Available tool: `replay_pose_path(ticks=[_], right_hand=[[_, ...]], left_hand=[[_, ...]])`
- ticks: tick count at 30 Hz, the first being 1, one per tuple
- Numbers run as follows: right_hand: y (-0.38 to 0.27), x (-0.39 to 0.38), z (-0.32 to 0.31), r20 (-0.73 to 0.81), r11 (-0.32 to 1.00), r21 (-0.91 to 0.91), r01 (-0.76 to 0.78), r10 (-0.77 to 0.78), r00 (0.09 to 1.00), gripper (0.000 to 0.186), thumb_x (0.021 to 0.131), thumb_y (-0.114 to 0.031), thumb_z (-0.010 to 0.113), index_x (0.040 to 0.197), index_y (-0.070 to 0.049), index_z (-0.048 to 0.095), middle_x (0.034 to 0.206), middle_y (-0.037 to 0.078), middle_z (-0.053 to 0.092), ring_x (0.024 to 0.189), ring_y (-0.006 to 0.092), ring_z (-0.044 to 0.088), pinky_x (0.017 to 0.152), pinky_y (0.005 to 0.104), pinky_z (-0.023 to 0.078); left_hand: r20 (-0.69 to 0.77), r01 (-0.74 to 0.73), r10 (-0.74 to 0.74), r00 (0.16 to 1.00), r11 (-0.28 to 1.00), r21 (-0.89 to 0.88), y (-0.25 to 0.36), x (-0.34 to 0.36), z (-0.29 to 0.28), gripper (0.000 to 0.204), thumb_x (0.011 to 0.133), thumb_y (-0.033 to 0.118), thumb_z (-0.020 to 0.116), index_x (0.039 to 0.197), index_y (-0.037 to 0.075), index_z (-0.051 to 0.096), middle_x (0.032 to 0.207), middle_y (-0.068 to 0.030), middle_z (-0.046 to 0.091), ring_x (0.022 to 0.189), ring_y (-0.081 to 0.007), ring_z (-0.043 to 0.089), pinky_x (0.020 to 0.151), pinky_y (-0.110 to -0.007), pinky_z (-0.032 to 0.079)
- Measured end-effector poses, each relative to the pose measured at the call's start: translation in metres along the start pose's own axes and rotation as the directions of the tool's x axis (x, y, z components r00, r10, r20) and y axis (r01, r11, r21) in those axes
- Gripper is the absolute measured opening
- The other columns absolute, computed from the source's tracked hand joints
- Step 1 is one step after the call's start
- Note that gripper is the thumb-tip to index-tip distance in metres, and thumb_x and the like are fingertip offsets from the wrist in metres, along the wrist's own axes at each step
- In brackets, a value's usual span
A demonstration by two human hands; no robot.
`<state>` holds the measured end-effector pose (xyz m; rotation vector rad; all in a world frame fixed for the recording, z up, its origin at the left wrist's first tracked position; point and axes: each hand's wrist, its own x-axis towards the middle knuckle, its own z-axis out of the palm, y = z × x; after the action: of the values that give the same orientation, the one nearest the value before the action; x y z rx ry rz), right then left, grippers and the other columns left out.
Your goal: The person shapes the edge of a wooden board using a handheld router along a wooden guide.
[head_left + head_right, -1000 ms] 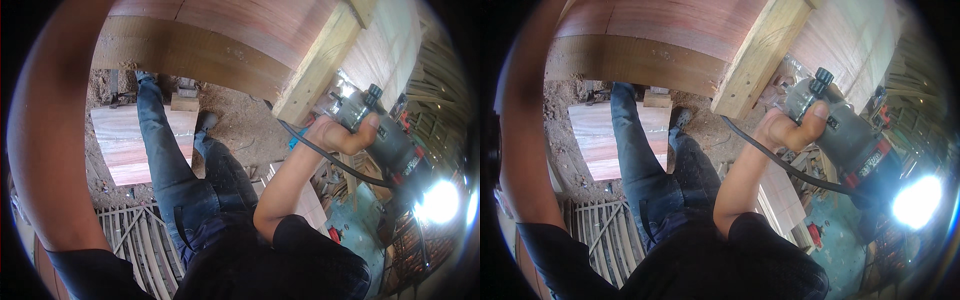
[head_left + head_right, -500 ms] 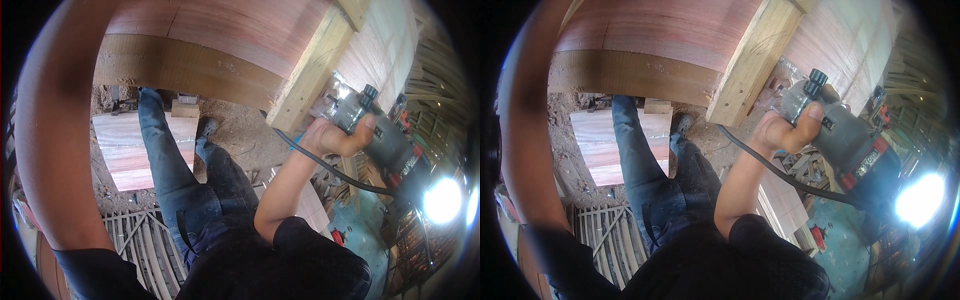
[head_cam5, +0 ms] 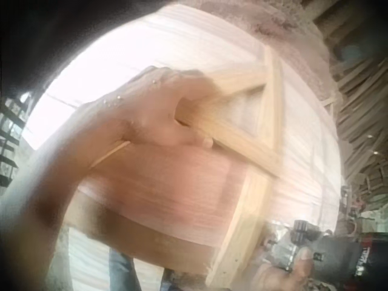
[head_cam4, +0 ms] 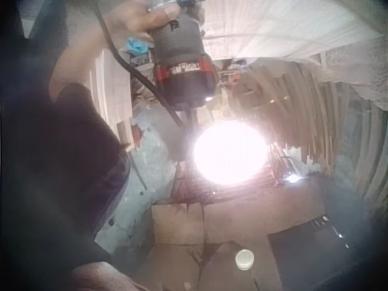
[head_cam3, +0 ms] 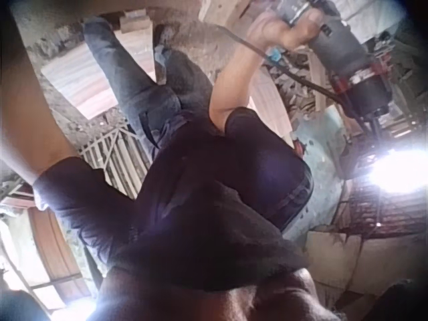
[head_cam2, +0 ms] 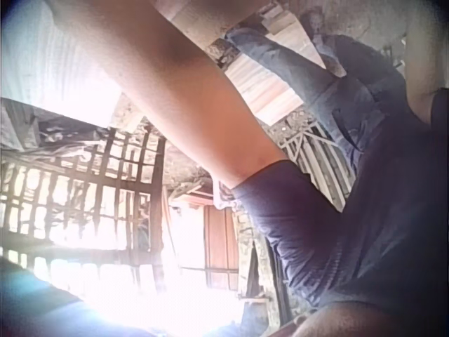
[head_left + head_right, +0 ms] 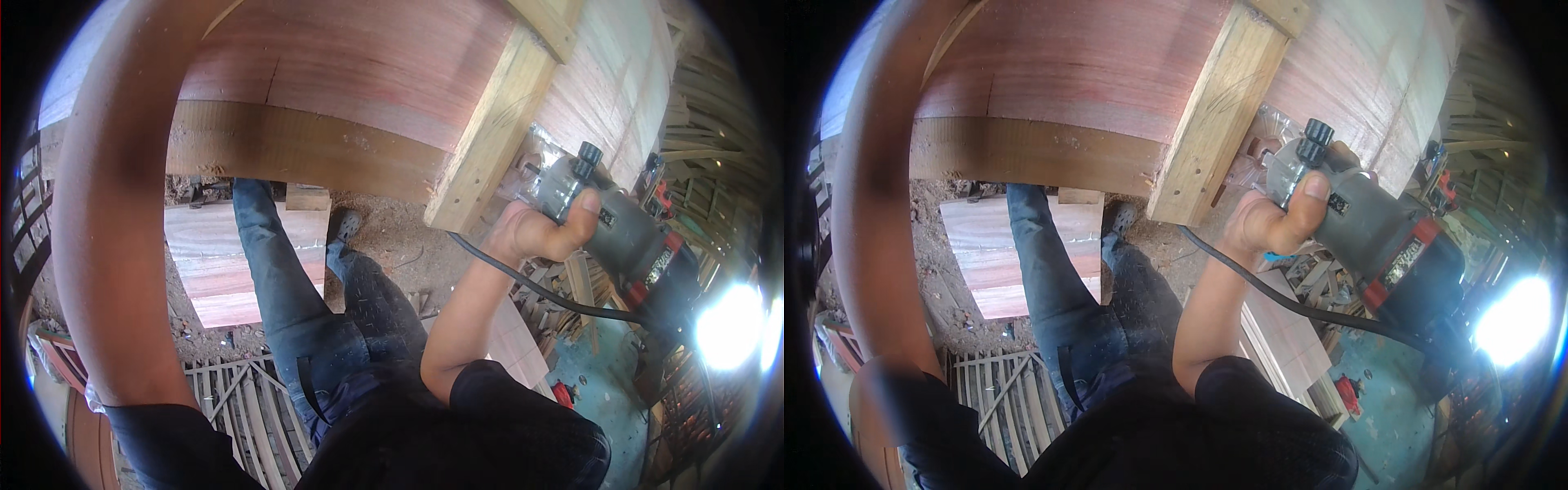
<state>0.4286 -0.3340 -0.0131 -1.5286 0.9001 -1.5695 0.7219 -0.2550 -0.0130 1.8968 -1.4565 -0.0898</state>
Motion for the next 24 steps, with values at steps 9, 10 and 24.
replay_pose_path(ticks=[9,10,24], right_hand=[[0.007,0.009,-0.009,0.058,0.997,-0.013,-0.082,0.083,0.995,0.066,0.076,-0.027,0.074,0.131,0.004,0.054,0.116,0.015,0.059,0.102,0.0237,0.063,0.088,0.0341,0.055],[0.009,0.009,-0.009,0.053,0.998,-0.004,-0.055,0.056,0.997,0.067,0.076,-0.027,0.074,0.131,0.004,0.054,0.116,0.015,0.059,0.102,0.0235,0.063,0.089,0.0340,0.055],[0.012,0.018,-0.011,0.098,0.979,-0.003,-0.202,0.201,0.975,0.062,0.076,-0.025,0.073,0.127,0.004,0.053,0.109,0.017,0.058,0.088,0.0229,0.062,0.070,0.0318,0.056]], left_hand=[[0.045,-0.032,0.037,0.998,0.995,-0.091,-0.008,0.001,-0.003,0.078,0.083,0.030,0.088,0.149,0.004,0.057,0.153,-0.0167,0.054,0.145,-0.0386,0.047,0.125,-0.052,0.037],[0.041,-0.027,0.031,0.999,0.995,-0.094,-0.009,0.000,-0.001,0.079,0.083,0.030,0.088,0.150,0.004,0.056,0.153,-0.0169,0.054,0.145,-0.0386,0.047,0.125,-0.051,0.037],[0.024,-0.067,0.070,0.997,0.991,-0.113,-0.014,0.003,-0.002,0.078,0.081,0.028,0.087,0.148,0.002,0.056,0.145,-0.0193,0.056,0.138,-0.0394,0.053,0.120,-0.051,0.040]])
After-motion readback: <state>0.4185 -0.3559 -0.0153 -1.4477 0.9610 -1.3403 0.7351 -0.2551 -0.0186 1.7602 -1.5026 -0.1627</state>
